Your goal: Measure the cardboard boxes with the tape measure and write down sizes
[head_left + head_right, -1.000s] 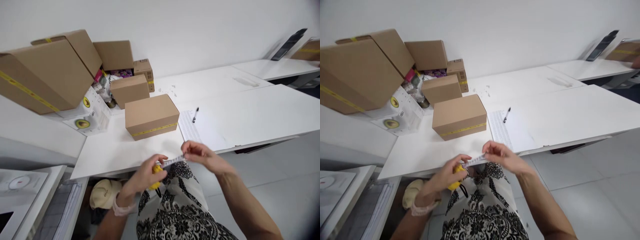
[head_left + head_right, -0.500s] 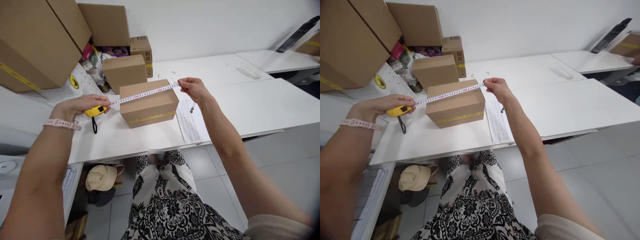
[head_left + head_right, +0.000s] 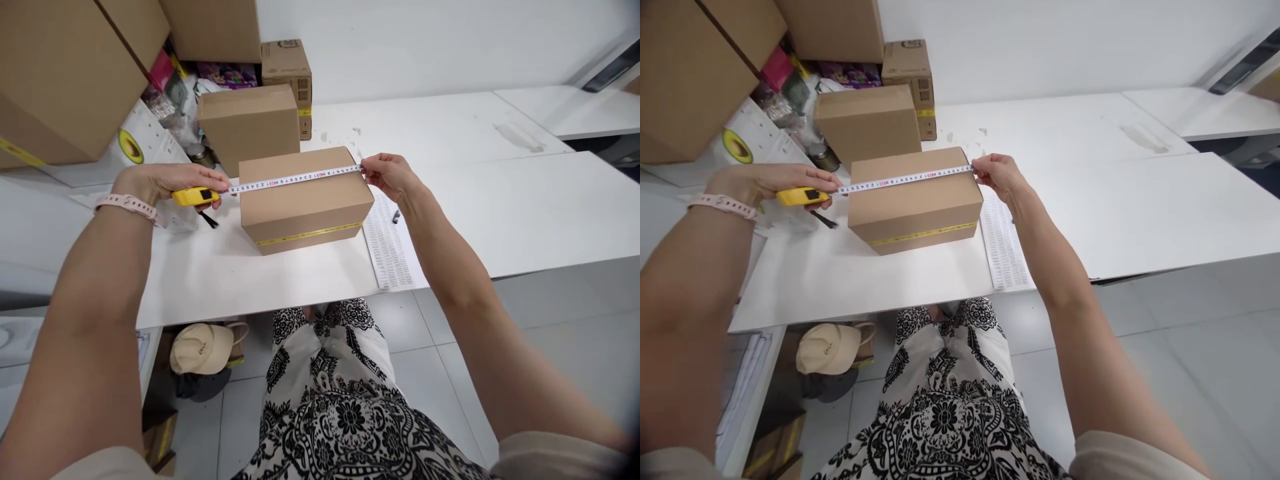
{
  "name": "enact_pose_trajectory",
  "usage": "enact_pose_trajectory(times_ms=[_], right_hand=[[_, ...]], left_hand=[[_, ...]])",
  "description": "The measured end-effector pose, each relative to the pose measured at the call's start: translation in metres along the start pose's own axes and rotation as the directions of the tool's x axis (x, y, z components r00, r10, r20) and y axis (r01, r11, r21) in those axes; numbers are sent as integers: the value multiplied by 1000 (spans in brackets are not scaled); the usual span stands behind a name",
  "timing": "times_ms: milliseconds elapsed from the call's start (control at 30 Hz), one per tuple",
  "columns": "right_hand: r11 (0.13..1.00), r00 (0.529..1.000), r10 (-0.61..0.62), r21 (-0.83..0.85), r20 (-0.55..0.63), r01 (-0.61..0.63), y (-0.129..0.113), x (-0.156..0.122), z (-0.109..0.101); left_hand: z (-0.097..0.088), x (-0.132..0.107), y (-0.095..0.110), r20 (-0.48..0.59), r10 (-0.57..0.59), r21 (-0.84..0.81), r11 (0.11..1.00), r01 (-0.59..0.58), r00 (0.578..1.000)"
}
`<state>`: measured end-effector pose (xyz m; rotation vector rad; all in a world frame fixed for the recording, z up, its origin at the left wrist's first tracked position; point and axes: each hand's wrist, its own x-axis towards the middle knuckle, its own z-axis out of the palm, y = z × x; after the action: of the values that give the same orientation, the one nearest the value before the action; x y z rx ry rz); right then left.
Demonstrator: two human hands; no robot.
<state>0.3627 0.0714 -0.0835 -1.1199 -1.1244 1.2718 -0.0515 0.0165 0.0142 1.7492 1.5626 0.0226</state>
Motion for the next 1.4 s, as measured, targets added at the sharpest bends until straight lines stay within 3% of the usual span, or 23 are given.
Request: enact_pose_trajectory(times_ms=[100, 367, 567, 933, 1400], right_hand=[[999, 1000, 11, -40, 11, -11, -7, -2, 8], [986, 996, 76, -144, -44, -82, -17, -12, 7], [985, 997, 78, -152, -22, -80, -8, -8, 5], [965, 993, 99, -235, -70, -113, -10, -16, 12], [975, 983, 166, -139, -75, -175, -11, -21, 18]], left_hand=[[-3, 8, -3, 143, -7, -32, 999, 12, 990], [-12, 30, -12, 188, 42, -93, 995, -25, 981], [-15, 26, -21, 188, 75, -108, 993, -55, 979], [-10, 21, -11, 216, 29, -157, 988, 5, 976], [-9, 23, -2, 260, 26, -188, 982, 24, 965]])
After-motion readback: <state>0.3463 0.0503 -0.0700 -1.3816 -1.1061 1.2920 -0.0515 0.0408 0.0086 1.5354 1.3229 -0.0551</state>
